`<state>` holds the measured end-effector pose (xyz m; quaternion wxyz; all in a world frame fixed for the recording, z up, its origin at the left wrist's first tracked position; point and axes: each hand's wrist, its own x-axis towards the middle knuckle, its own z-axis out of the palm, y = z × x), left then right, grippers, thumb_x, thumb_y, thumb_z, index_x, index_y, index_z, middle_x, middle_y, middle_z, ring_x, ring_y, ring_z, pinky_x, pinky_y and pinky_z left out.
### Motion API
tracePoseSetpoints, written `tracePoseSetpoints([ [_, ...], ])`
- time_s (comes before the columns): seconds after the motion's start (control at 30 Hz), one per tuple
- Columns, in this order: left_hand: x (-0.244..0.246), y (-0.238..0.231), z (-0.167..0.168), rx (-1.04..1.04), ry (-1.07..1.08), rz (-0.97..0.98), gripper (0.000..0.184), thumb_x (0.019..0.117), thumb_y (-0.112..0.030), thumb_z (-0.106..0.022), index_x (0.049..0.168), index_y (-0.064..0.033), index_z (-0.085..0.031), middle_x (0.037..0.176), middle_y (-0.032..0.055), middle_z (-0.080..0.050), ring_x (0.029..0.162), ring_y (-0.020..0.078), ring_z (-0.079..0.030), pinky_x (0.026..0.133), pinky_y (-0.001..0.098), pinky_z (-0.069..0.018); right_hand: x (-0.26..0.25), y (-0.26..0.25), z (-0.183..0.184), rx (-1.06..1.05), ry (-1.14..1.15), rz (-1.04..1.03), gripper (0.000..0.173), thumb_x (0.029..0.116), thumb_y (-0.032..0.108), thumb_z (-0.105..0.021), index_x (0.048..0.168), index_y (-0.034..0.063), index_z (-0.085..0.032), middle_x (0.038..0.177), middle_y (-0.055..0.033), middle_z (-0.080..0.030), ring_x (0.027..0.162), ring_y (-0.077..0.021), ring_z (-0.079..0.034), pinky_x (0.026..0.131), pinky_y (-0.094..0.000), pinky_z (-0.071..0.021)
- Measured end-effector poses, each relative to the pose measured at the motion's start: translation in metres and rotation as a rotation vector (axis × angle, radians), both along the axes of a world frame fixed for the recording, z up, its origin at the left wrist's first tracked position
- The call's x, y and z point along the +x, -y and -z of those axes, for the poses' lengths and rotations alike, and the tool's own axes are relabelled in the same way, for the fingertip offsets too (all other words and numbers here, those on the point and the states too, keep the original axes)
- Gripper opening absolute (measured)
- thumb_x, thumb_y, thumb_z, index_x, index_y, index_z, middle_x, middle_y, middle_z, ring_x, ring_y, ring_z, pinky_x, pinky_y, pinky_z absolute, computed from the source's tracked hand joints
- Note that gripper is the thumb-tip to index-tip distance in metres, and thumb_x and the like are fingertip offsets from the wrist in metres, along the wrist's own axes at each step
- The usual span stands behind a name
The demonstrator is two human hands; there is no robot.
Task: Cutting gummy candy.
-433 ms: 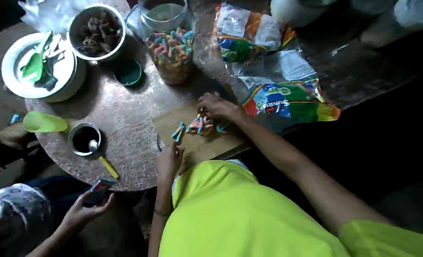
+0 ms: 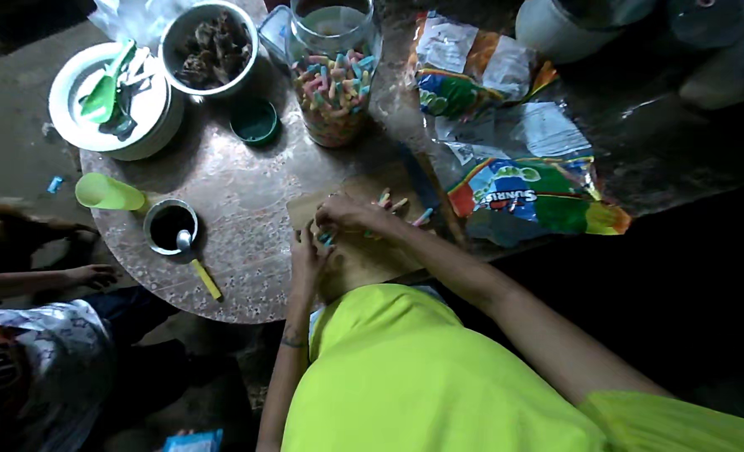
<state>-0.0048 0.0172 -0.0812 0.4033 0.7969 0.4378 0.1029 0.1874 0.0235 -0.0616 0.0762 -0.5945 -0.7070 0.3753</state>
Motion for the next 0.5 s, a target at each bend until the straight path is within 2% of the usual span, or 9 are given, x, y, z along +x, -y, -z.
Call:
tracePoseSetpoints([
  [0.07, 0.003, -0.003, 0.006, 0.016, -0.002, 0.022, 0.075, 0.0873, -0.015, -0.081, 0.152, -0.0024, -0.044, 0.132, 0.033, -0.054, 0.102, 0.0404, -0.064, 0.089, 0.05, -0.0551, 0.014, 0.003, -0.001, 0.052, -0.04, 0.037, 0.021, 0.0973, 0.0, -0.063, 0.115, 0.0019, -0.075, 0.118, -0.0209, -0.071, 0.116, -0.0407, -0.064, 0.106, -0.0629, -0.0424],
  [0.13, 0.006, -0.007, 0.007, 0.016, -0.049, 0.049, 0.067, 0.0887, -0.015, -0.08, 0.149, -0.0074, -0.052, 0.138, 0.0311, -0.052, 0.108, 0.0417, -0.064, 0.092, 0.052, -0.0551, 0.033, 0.016, -0.02, 0.047, 0.006, 0.121, 0.024, 0.0968, -0.001, -0.062, 0.118, 0.0027, -0.074, 0.12, -0.0197, -0.07, 0.12, -0.0398, -0.062, 0.108, -0.0603, -0.0426],
  [0.2, 0.007, -0.008, 0.009, 0.033, -0.056, 0.07, 0.047, 0.0899, -0.017, -0.079, 0.134, -0.0086, -0.066, 0.135, 0.0278, -0.056, 0.109, 0.0416, -0.064, 0.093, 0.0539, -0.0545, 0.046, 0.033, -0.031, -0.045, 0.091, 0.137, 0.026, 0.0981, 0.013, -0.067, 0.121, 0.0035, -0.073, 0.124, -0.0207, -0.068, 0.127, -0.0433, -0.056, 0.108, -0.0679, -0.0357],
  [0.23, 0.007, -0.007, 0.009, 0.042, -0.055, 0.075, 0.04, 0.0912, -0.017, -0.077, 0.13, -0.0088, -0.069, 0.133, 0.0261, -0.058, 0.108, 0.0406, -0.064, 0.093, 0.0538, -0.0548, 0.049, 0.042, -0.031, -0.096, 0.135, 0.128, 0.034, 0.0964, 0.024, -0.072, 0.124, 0.0049, -0.072, 0.126, -0.0206, -0.067, 0.128, -0.0443, -0.054, 0.107, -0.0706, -0.0345],
  [0.27, 0.008, -0.006, 0.009, 0.051, -0.058, 0.071, 0.036, 0.0922, -0.016, -0.076, 0.127, -0.0087, -0.07, 0.132, 0.0254, -0.059, 0.108, 0.0402, -0.065, 0.093, 0.0537, -0.055, 0.049, 0.052, -0.027, -0.112, 0.163, 0.121, 0.041, 0.0924, 0.031, -0.078, 0.124, 0.0063, -0.071, 0.126, -0.02, -0.067, 0.126, -0.0441, -0.055, 0.105, -0.0718, -0.0352],
  [0.3, 0.009, -0.004, 0.008, 0.072, -0.06, 0.059, 0.035, 0.0924, -0.017, -0.075, 0.126, -0.0084, -0.071, 0.131, 0.0251, -0.06, 0.107, 0.0402, -0.065, 0.092, 0.054, -0.0552, 0.049, 0.064, -0.021, -0.085, 0.17, 0.129, 0.044, 0.087, 0.031, -0.083, 0.123, 0.0074, -0.071, 0.125, -0.019, -0.066, 0.124, -0.0433, -0.056, 0.103, -0.0719, -0.0362],
  [0.33, 0.01, -0.002, 0.008, 0.105, -0.055, 0.047, 0.037, 0.0921, -0.019, -0.076, 0.127, -0.0081, -0.071, 0.13, 0.0257, -0.06, 0.106, 0.0411, -0.065, 0.091, 0.0551, -0.055, 0.052, 0.075, -0.014, -0.031, 0.161, 0.142, 0.048, 0.0829, 0.029, -0.087, 0.123, 0.0091, -0.071, 0.126, -0.0179, -0.065, 0.123, -0.0421, -0.057, 0.102, -0.0712, -0.0371],
  [0.4, 0.014, 0.004, 0.006, 0.18, -0.004, 0.045, 0.043, 0.0909, -0.022, -0.077, 0.13, -0.0076, -0.069, 0.13, 0.0265, -0.06, 0.108, 0.0429, -0.064, 0.091, 0.0574, -0.054, 0.06, 0.093, -0.006, 0.09, 0.094, 0.177, 0.048, 0.0821, 0.016, -0.086, 0.127, 0.0114, -0.07, 0.129, -0.017, -0.066, 0.124, -0.041, -0.058, 0.103, -0.0711, -0.0368],
  [0.5, 0.028, 0.013, 0.006, 0.211, 0.137, 0.144, 0.042, 0.0909, -0.023, -0.077, 0.129, -0.0062, -0.07, 0.128, 0.0237, -0.063, 0.11, 0.0409, -0.063, 0.093, 0.0581, -0.0514, 0.069, 0.113, 0.013, 0.341, -0.032, 0.245, 0.034, 0.0834, 0.01, -0.083, 0.117, 0.0105, -0.077, 0.123, -0.0154, -0.07, 0.117, -0.0387, -0.063, 0.099, -0.0684, -0.0421],
])
